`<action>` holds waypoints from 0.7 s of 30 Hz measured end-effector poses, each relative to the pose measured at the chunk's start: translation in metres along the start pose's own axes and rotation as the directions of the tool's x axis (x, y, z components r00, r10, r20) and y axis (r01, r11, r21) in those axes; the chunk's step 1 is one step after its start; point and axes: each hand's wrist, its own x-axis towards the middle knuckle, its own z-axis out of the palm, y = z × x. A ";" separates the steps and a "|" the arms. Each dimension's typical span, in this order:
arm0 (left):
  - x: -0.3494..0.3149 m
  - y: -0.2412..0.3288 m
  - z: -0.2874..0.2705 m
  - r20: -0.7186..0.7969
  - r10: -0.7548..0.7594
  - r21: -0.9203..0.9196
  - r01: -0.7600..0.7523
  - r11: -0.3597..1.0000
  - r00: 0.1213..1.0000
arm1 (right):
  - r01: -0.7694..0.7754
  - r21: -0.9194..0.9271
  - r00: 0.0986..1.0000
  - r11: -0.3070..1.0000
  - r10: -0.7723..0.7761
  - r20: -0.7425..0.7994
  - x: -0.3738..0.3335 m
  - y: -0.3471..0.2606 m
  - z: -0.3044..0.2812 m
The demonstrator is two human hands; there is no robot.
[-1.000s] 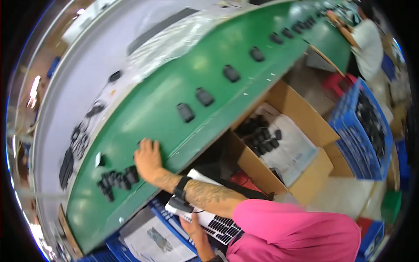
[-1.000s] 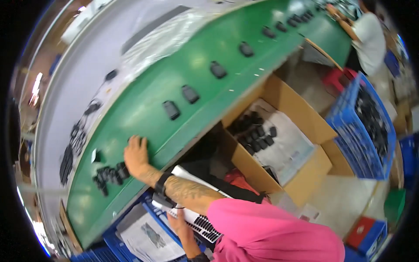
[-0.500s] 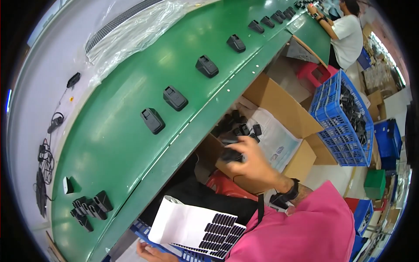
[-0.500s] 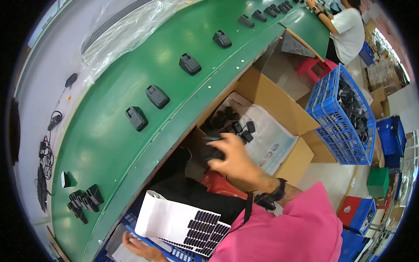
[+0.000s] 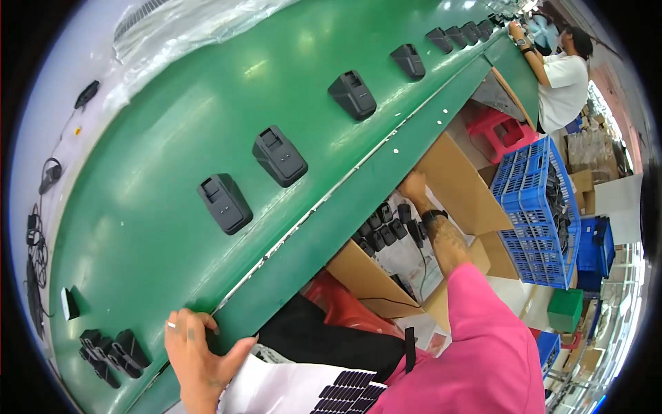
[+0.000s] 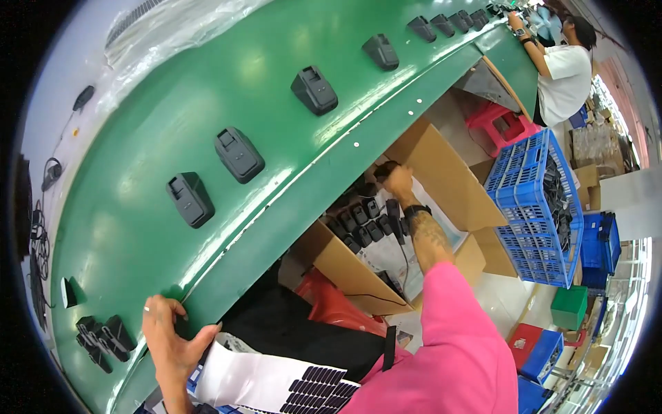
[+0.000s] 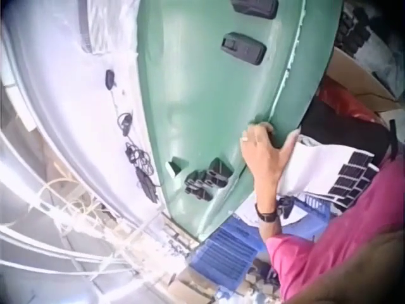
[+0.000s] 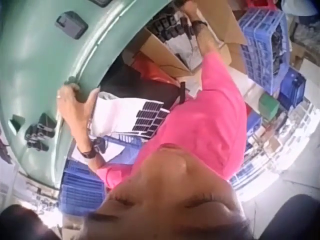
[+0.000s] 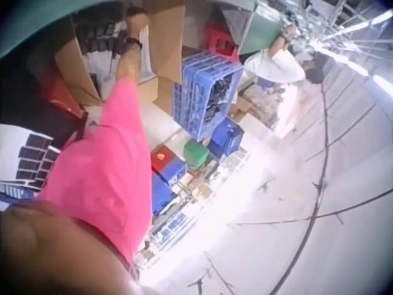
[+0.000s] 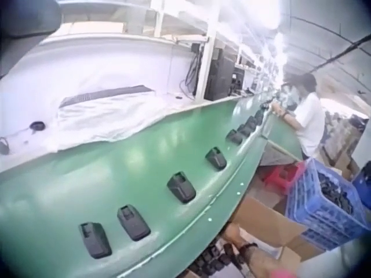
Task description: The person picks up a device from a cardboard box, peels a sticker from a sheet, and applies it to the device. After pressing the sticker down, the person places the device into a blue crate and repeats the process.
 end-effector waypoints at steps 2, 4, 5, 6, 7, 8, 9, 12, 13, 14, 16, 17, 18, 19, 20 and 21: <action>0.011 -0.003 0.013 0.007 0.120 0.028 -0.120 0.992 0.993 | -0.062 0.173 0.988 0.983 0.085 -0.131 0.007 0.011 0.019; 0.012 -0.004 0.013 0.027 0.114 0.050 -0.115 0.992 0.993 | -0.075 0.682 0.979 0.728 0.183 -0.087 -0.001 -0.014 0.034; 0.012 -0.005 0.011 0.025 0.120 0.072 -0.121 0.990 0.992 | -0.056 0.970 0.963 0.235 0.270 -0.010 -0.008 -0.027 0.037; 0.011 -0.007 0.010 -0.003 0.134 0.059 -0.133 0.989 0.991 | -0.077 0.968 0.963 0.240 0.268 0.010 -0.016 -0.033 0.035; 0.013 -0.006 0.011 0.020 0.131 0.039 -0.131 0.991 0.991 | -0.115 0.938 0.965 0.326 0.262 0.027 -0.013 -0.036 0.032; 0.015 -0.006 0.013 0.010 0.106 0.042 -0.107 0.993 0.994 | -0.150 0.900 0.965 0.409 0.257 0.044 -0.016 -0.033 0.025; 0.016 -0.004 0.014 -0.005 0.082 0.045 -0.082 0.996 0.997 | -0.179 0.854 0.966 0.488 0.251 0.059 -0.020 -0.034 0.019; 0.010 -0.010 0.011 0.000 0.054 0.084 -0.054 0.995 0.999 | -0.229 0.691 0.972 0.686 0.194 0.130 -0.097 0.017 0.002; 0.006 -0.013 0.006 -0.008 0.029 0.136 -0.027 0.990 1.000 | -0.216 0.639 0.976 0.739 0.154 0.153 -0.168 0.061 -0.009; 0.010 -0.013 0.009 -0.044 0.056 0.091 -0.052 0.994 0.997 | -0.217 0.568 0.976 0.794 0.158 0.152 -0.175 0.072 -0.024; 0.015 -0.008 0.019 -0.048 0.045 0.056 -0.042 0.998 0.998 | -0.229 0.426 0.971 0.875 0.175 0.162 -0.113 0.036 -0.031; 0.018 -0.005 0.024 -0.054 0.024 0.036 -0.022 0.999 0.998 | -0.239 0.351 0.968 0.905 0.191 0.166 -0.034 -0.017 -0.026; 0.015 -0.006 0.021 -0.048 0.015 0.060 -0.012 0.998 0.999 | -0.216 0.298 0.968 0.930 0.162 0.193 -0.038 -0.034 -0.020; 0.015 -0.008 0.019 -0.045 0.047 0.085 -0.043 0.995 0.998 | -0.195 0.238 0.966 0.952 0.145 0.212 -0.040 -0.042 -0.023; 0.014 -0.009 0.017 -0.041 0.079 0.110 -0.074 0.991 0.996 | 0.062 0.326 0.952 0.943 -0.154 0.265 -0.044 -0.034 -0.034; 0.014 -0.008 0.017 -0.042 0.085 0.114 -0.080 0.990 0.995 | 0.060 0.331 0.953 0.942 -0.153 0.261 -0.043 -0.035 -0.029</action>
